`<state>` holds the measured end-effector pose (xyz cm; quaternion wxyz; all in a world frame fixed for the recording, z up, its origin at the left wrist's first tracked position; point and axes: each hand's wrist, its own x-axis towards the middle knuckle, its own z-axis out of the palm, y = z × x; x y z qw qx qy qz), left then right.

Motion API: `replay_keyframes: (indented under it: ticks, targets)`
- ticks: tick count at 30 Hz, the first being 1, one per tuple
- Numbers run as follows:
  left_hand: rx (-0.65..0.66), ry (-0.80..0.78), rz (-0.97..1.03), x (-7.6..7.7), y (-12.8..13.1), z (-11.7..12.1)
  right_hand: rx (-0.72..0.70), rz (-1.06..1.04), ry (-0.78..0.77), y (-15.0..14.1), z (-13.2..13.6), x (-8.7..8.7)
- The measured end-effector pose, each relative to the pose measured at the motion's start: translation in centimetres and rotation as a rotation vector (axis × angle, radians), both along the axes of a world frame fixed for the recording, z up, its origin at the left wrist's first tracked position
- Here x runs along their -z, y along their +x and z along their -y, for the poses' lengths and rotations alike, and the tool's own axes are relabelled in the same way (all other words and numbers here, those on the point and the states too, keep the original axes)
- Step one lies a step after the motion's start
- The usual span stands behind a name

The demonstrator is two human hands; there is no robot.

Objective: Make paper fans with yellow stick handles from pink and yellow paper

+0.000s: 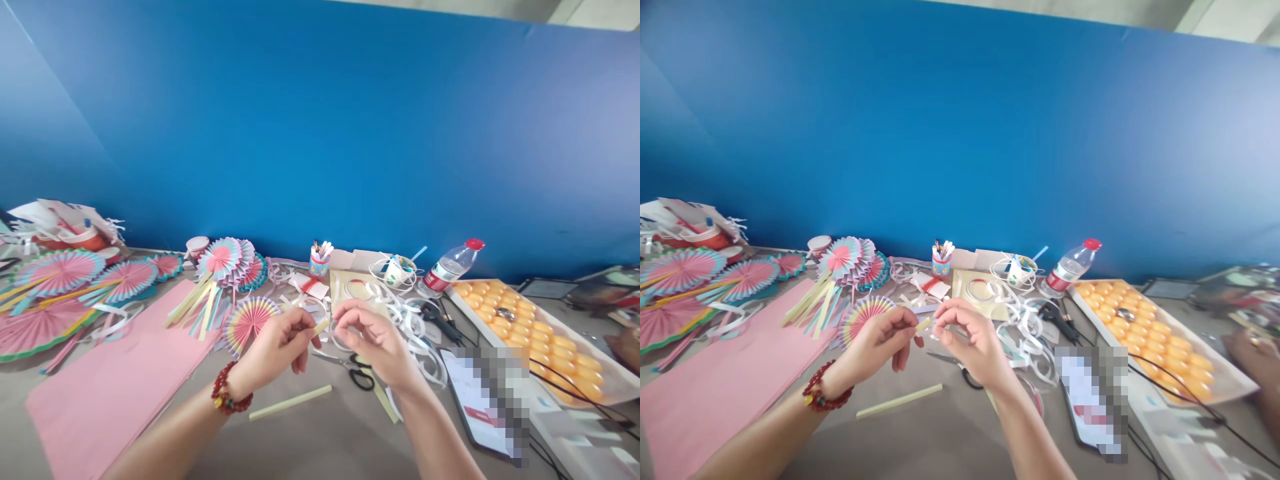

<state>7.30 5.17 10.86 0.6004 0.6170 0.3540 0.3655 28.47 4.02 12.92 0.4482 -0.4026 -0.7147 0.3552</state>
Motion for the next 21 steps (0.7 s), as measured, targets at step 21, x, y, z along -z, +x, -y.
replay_keyframes:
  ticks: [21]
  targets:
    - [0.055,0.062,-0.139,-0.32,-0.12,-0.09,0.024,0.109,-0.079,-0.38,-0.71,0.94]
